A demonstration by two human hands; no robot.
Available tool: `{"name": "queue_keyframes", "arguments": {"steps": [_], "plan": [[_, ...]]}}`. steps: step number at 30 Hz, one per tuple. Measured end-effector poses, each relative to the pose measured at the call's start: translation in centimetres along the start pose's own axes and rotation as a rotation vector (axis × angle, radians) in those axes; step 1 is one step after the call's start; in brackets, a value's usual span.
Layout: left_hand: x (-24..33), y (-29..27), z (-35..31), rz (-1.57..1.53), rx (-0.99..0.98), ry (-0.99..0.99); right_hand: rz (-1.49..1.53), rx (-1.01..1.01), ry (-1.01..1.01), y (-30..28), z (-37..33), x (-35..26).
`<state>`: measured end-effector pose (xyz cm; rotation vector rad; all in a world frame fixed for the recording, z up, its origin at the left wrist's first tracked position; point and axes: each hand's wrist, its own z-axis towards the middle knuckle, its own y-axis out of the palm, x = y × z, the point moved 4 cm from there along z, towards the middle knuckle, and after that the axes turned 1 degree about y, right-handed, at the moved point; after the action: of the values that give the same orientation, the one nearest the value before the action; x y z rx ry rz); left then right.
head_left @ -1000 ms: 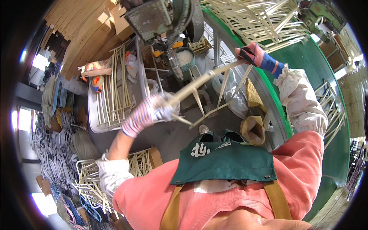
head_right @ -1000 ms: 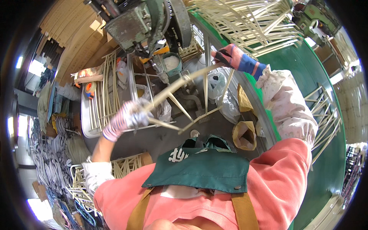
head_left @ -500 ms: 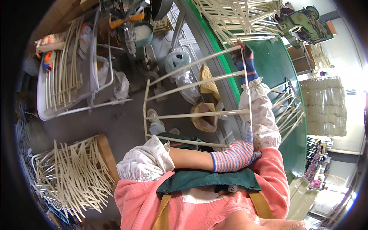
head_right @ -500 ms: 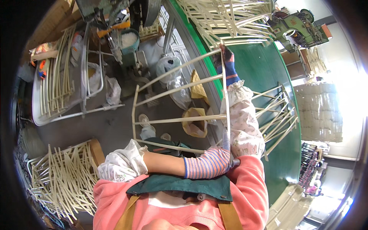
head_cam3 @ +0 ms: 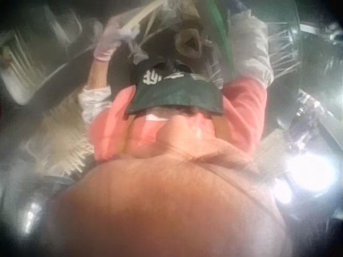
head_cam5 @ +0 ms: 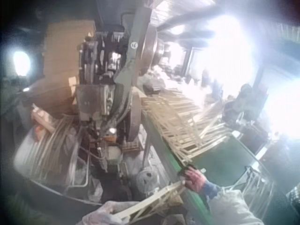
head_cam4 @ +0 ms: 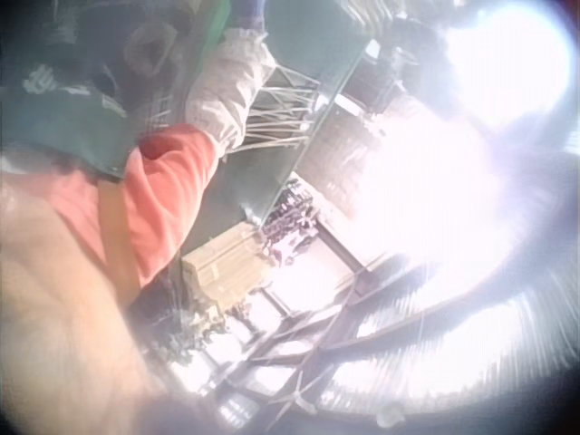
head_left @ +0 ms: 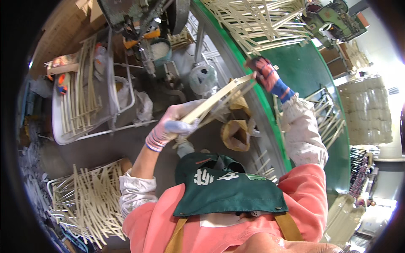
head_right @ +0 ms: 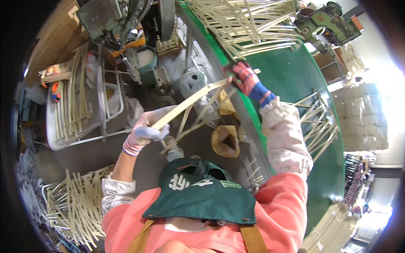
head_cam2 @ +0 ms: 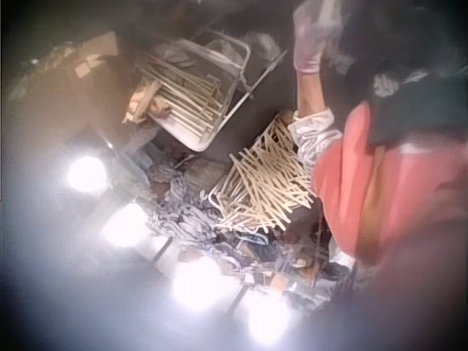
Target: The person repeatedly picks up thin wooden sticks, inserts them into a press machine to form rectangular frames, and places the finished frames onto a green conveyor belt. The process is continuous and repetitive throughout the clip.
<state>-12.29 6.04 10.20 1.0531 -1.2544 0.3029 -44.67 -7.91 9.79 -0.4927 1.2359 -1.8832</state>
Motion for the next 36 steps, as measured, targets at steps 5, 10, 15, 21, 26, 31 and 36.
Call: {"name": "queue_keyframes", "arguments": {"steps": [5,10,15,21,26,31,36], "plan": [[3.9,-6.1,-4.1,0.121,-0.096,-0.156,0.103,-0.139,0.028,-0.2,2.2,-7.6],[5.1,-5.6,-6.4,1.219,0.234,-0.225,0.027,-0.053,0.138,1.3,2.4,-12.6],[1.2,-1.1,-6.8,1.586,0.573,0.269,0.023,-0.056,0.117,-0.1,1.8,-16.7],[3.5,1.4,-8.4,1.909,0.458,0.624,-0.037,-0.096,0.03,-3.4,1.8,-18.9],[4.7,2.1,-9.4,1.951,0.344,0.636,0.003,0.026,-0.106,-4.3,1.6,-19.3],[4.1,2.0,-8.6,1.753,0.386,0.543,0.018,-0.126,-0.076,-2.8,1.2,-16.1],[1.9,0.6,-6.6,1.054,0.682,0.152,-0.41,0.235,0.314,-2.8,2.2,-9.0]]}}
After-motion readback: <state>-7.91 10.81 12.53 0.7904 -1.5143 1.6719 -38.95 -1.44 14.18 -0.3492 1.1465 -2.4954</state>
